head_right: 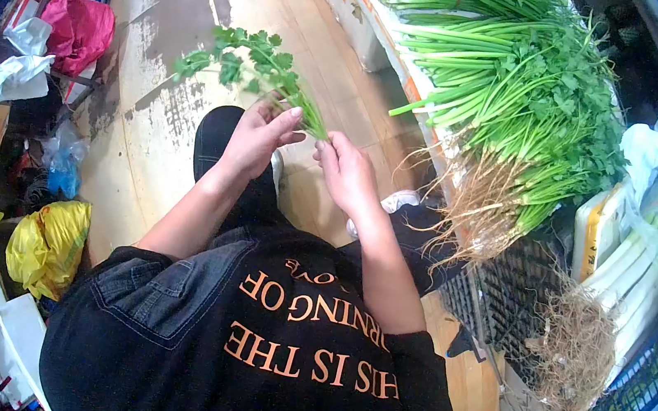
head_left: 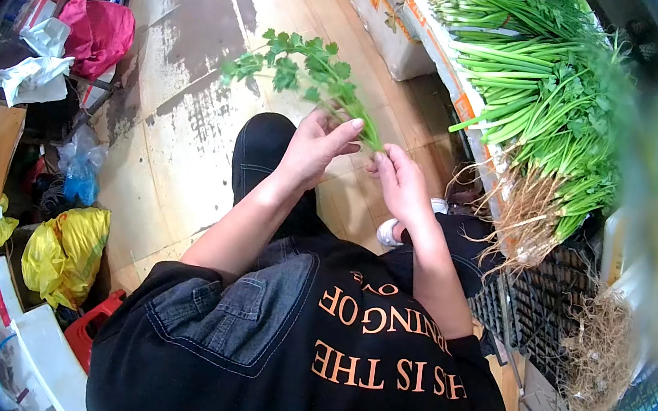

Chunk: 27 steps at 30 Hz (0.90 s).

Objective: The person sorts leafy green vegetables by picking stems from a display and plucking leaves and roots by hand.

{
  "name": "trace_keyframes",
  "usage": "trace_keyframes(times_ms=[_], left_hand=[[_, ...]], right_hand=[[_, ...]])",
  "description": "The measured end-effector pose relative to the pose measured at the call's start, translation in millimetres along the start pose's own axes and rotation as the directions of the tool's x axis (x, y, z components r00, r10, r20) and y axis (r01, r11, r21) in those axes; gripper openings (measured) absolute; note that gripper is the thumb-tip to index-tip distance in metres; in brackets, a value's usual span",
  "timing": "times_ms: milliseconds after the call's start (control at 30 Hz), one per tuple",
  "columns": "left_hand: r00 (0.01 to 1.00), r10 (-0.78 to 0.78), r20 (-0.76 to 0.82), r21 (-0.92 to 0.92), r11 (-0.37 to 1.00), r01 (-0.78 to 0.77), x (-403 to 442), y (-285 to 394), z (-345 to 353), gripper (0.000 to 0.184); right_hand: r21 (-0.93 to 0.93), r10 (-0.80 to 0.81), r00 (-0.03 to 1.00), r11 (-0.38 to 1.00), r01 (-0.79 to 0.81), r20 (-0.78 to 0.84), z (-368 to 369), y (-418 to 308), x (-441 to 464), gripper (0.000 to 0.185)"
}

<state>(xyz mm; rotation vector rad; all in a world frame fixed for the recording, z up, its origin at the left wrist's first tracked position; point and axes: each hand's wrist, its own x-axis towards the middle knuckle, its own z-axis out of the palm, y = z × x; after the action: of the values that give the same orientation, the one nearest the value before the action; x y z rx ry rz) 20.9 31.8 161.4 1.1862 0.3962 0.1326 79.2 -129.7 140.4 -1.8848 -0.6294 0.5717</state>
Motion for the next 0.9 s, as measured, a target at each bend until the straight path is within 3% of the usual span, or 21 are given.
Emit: trace_keyframes(times_ms=[133,267,433,533,633,700,767,833,900], left_hand=[[0.994,0.008,0.112,-0.144,0.990,0.008,-3,1,10,0.033],[0.990,-0.026,0.135,-0.161,0.986,0.048,3,-8,4,0.029],[0.999,-0.018,0.039,-0.132,0.991,0.023,3,3,2,0.033],[1.000,0.007,0.008,-0.108,0.994,-0.006,3,2,1,0.036],[1.000,0.022,-0.009,-0.111,0.994,-0.023,2,-1,4,0.039],[0.997,0.067,0.039,-0.094,0.994,-0.063,2,-7,5,0.040],[0.998,0.046,0.046,-0.118,0.992,-0.041,-3,-4,12,0.036],[0.999,0.042,0.020,-0.119,0.992,-0.039,-5,-4,16,0.039],[0.995,0.102,0.012,-0.002,0.995,-0.102,-3,-6,13,0.040]], right_hand=[[0.308,0.027,1.000,0.951,-0.029,0.012,7,-6,0,0.021],[0.264,0.017,0.997,0.964,-0.038,0.080,7,-4,-5,0.022],[0.254,0.063,0.976,0.960,-0.116,0.207,-4,13,-19,0.019],[0.013,-0.037,0.999,0.999,0.037,0.008,-7,7,-21,0.021],[0.032,-0.158,0.982,0.986,0.162,-0.100,-1,-2,-11,0.027],[0.321,-0.047,0.994,0.944,0.077,-0.098,14,5,-5,0.029],[-0.056,-0.018,0.999,0.998,0.015,-0.047,12,10,-2,0.023],[-0.024,0.019,0.999,0.999,-0.020,-0.039,11,5,-4,0.022],[-0.151,0.030,0.998,0.988,-0.038,-0.051,4,-11,-10,0.022]])
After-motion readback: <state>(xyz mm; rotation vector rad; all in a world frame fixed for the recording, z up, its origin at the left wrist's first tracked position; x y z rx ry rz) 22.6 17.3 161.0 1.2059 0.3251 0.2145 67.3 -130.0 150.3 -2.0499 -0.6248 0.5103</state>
